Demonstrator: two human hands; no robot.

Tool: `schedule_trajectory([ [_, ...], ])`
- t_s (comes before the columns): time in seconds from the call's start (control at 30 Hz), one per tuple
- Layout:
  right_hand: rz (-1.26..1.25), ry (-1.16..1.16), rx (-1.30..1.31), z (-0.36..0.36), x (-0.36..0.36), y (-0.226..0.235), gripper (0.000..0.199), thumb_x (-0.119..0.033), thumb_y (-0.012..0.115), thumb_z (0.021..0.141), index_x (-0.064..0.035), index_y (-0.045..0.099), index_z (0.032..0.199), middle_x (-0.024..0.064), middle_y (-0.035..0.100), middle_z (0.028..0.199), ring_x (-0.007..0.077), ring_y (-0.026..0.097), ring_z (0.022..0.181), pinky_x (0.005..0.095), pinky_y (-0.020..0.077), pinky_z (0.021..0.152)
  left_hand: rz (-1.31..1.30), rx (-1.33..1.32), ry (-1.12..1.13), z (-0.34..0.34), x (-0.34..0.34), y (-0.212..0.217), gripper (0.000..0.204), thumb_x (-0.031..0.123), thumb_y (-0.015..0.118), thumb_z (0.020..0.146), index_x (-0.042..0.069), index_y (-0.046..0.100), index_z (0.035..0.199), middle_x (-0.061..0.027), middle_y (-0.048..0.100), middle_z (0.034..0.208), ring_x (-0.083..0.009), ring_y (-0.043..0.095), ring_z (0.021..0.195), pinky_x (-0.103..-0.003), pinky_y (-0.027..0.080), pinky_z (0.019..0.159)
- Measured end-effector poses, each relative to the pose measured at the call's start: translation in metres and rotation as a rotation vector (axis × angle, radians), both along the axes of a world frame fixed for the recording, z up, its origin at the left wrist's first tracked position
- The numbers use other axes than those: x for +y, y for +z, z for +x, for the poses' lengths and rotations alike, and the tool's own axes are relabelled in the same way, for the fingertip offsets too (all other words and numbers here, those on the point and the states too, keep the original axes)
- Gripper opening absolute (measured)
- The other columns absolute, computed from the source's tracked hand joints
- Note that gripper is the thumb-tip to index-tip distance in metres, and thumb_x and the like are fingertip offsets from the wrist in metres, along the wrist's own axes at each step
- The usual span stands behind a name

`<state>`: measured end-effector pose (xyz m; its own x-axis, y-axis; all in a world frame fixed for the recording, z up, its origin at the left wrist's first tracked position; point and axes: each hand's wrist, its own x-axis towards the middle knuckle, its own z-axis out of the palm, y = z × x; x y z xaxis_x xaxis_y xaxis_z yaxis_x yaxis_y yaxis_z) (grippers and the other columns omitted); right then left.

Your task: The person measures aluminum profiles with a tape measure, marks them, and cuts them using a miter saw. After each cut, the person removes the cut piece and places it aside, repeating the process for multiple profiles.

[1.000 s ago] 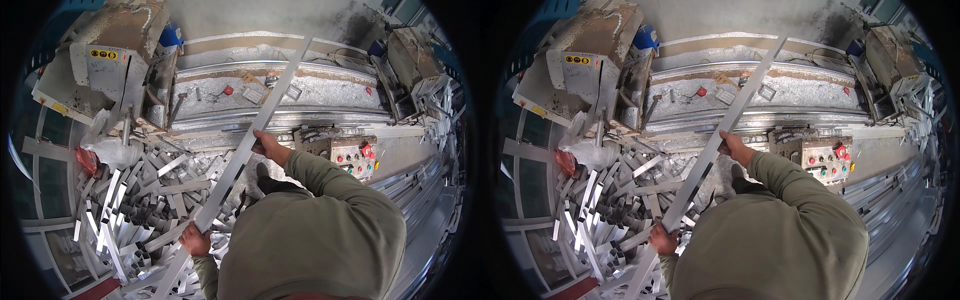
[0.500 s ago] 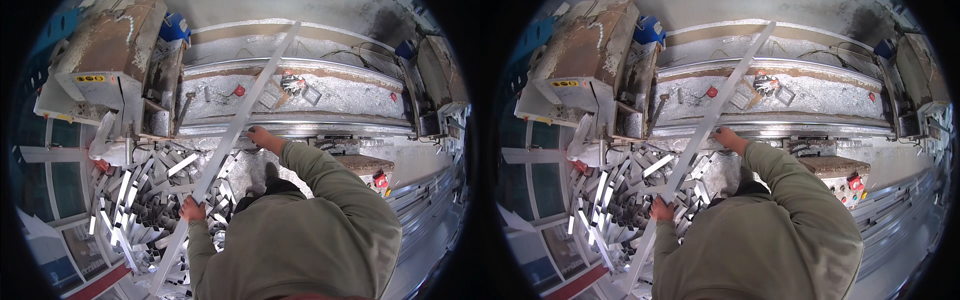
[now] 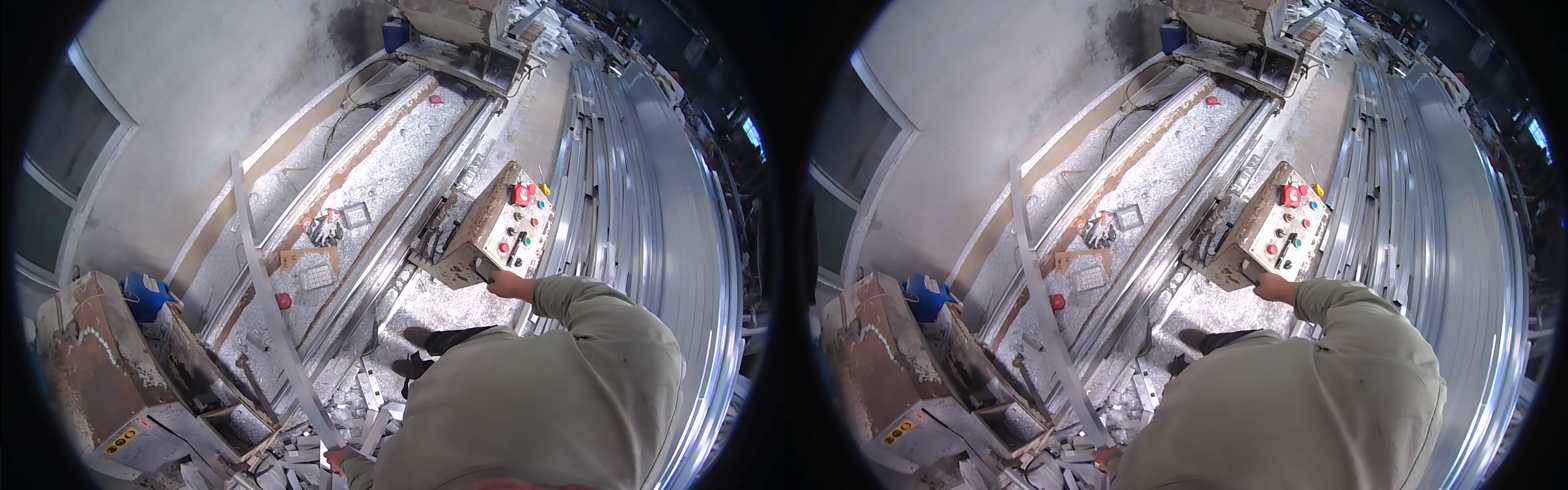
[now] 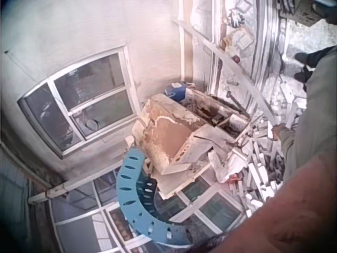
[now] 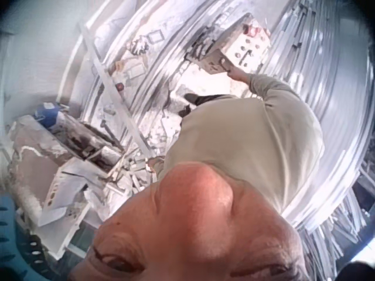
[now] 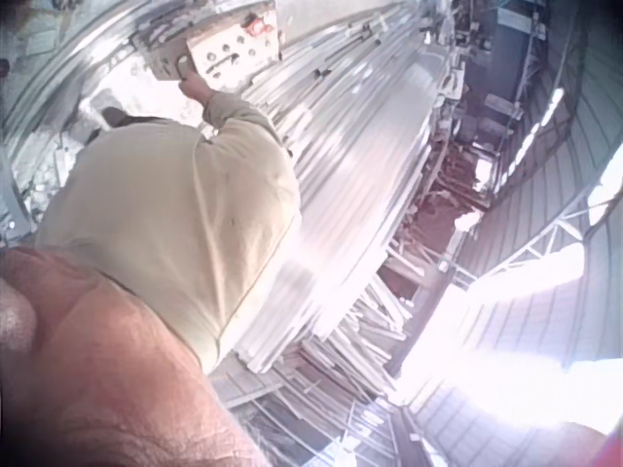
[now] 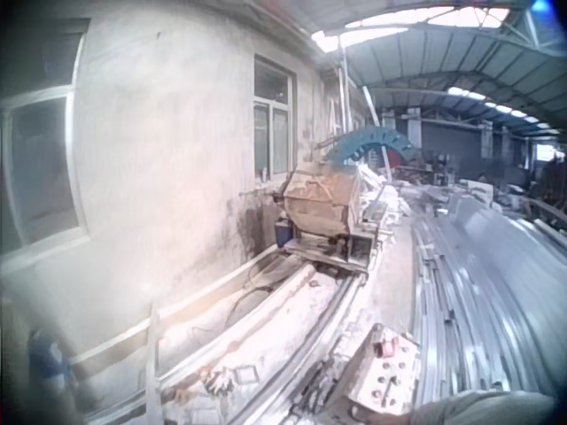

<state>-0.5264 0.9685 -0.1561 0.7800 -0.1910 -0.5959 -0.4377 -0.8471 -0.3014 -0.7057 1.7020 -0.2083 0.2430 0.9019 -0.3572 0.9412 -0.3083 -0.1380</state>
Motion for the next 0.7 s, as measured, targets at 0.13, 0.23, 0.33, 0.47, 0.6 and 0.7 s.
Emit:
schedule_trajectory([
  [0.13,-0.09,-0.314,0.063,-0.115,-0.042,0.021,0.047,-0.037,0.068,0.092,-0.0006,0.076,0.121,0.0275,0.077,0.112,0.0451,0.074,0.106,0.0514,0.0591,0.095,-0.039,0.166,-0.051,0.0,-0.008,-0.009,0.068,0.025,0.08,0.087,0.018,0.051,0.148,-0.0072,0.058,0.149,-0.0336,0.059,0.139,-0.07,0.049,0.103],
  [0.23,0.087,-0.532,0.2,-0.16,-0.025,0.052,0.05,-0.04,0.071,0.091,0.0001,0.076,0.12,0.0263,0.078,0.107,0.0433,0.076,0.098,0.0506,0.0614,0.09,0.077,0.062,-0.066,0.0,-0.029,-0.004,0.076,0.026,0.081,0.086,0.018,0.046,0.153,-0.0071,0.051,0.156,-0.0333,0.053,0.144,-0.071,0.047,0.105],
  [0.33,0.085,-0.429,0.12,-0.197,-0.029,0.042,0.05,-0.04,0.071,0.091,-0.0009,0.077,0.121,0.026,0.078,0.111,0.043,0.075,0.104,0.0505,0.0604,0.094,0.18,-0.058,-0.137,-0.002,-0.054,-0.008,0.085,0.028,0.082,0.085,0.019,0.041,0.159,-0.007,0.044,0.163,-0.033,0.047,0.15,-0.073,0.044,0.107],
  [0.47,0.064,-0.292,0.023,-0.199,-0.044,0.029,0.05,-0.04,0.069,0.095,-0.005,0.075,0.13,0.0234,0.076,0.127,0.0419,0.07,0.122,0.0495,0.0554,0.107,0.257,-0.184,-0.306,0.002,-0.085,-0.007,0.096,0.031,0.084,0.085,0.02,0.035,0.166,-0.0069,0.035,0.172,-0.0326,0.038,0.157,-0.075,0.041,0.111],
  [0.6,0.158,-0.313,-0.042,-0.195,-0.083,0.025,0.052,-0.039,0.067,0.096,-0.0064,0.071,0.137,0.0235,0.076,0.125,0.0429,0.071,0.12,0.0498,0.0555,0.107,0.058,-0.333,-0.407,0.038,-0.154,0.01,0.091,0.03,0.083,0.088,0.012,0.037,0.164,-0.0159,0.044,0.165,-0.0426,0.046,0.149,-0.069,0.042,0.116],
  [0.7,0.219,-0.244,-0.117,-0.188,-0.132,0.029,0.052,-0.038,0.066,0.096,-0.0049,0.07,0.135,0.0243,0.076,0.126,0.043,0.071,0.119,0.0502,0.0556,0.105,0.025,-0.53,-0.628,0.061,-0.209,0.011,0.086,0.025,0.08,0.09,0.002,0.039,0.161,-0.0259,0.046,0.159,-0.0489,0.048,0.145,-0.061,0.041,0.121],
])
